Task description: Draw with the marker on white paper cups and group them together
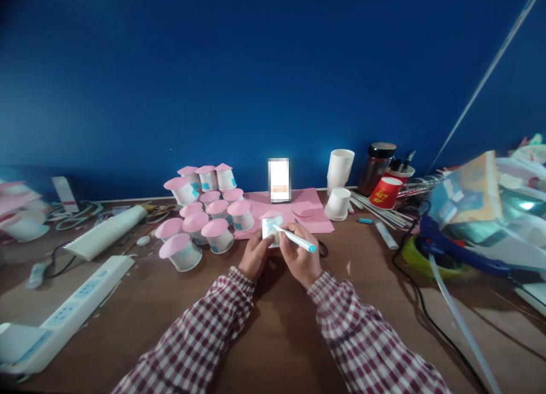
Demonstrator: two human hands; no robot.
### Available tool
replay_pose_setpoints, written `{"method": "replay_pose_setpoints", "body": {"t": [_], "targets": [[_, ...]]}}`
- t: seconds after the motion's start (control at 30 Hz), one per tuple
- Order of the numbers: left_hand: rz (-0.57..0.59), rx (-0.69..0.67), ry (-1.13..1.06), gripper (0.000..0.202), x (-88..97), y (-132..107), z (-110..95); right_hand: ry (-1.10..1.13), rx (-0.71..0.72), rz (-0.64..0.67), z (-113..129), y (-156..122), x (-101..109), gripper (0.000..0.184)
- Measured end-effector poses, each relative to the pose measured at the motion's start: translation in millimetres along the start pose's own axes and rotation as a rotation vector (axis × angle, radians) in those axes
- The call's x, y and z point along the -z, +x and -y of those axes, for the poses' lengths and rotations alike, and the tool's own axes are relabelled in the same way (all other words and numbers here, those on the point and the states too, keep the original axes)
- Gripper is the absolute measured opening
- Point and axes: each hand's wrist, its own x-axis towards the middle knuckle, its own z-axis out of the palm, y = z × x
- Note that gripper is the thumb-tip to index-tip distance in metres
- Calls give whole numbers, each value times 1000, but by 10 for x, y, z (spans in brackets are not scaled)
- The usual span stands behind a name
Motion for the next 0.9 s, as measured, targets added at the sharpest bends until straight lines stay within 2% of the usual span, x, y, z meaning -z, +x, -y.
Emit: {"method": "replay_pose_setpoints", "body": {"t": [0.6, 0.9], "targets": [[2, -1, 1, 36, -15, -5, -8, 1, -6, 18, 3, 1, -3, 11], [-33, -4, 33, 36, -22, -12, -33, -5, -16, 18, 8, -2, -2, 13]]}}
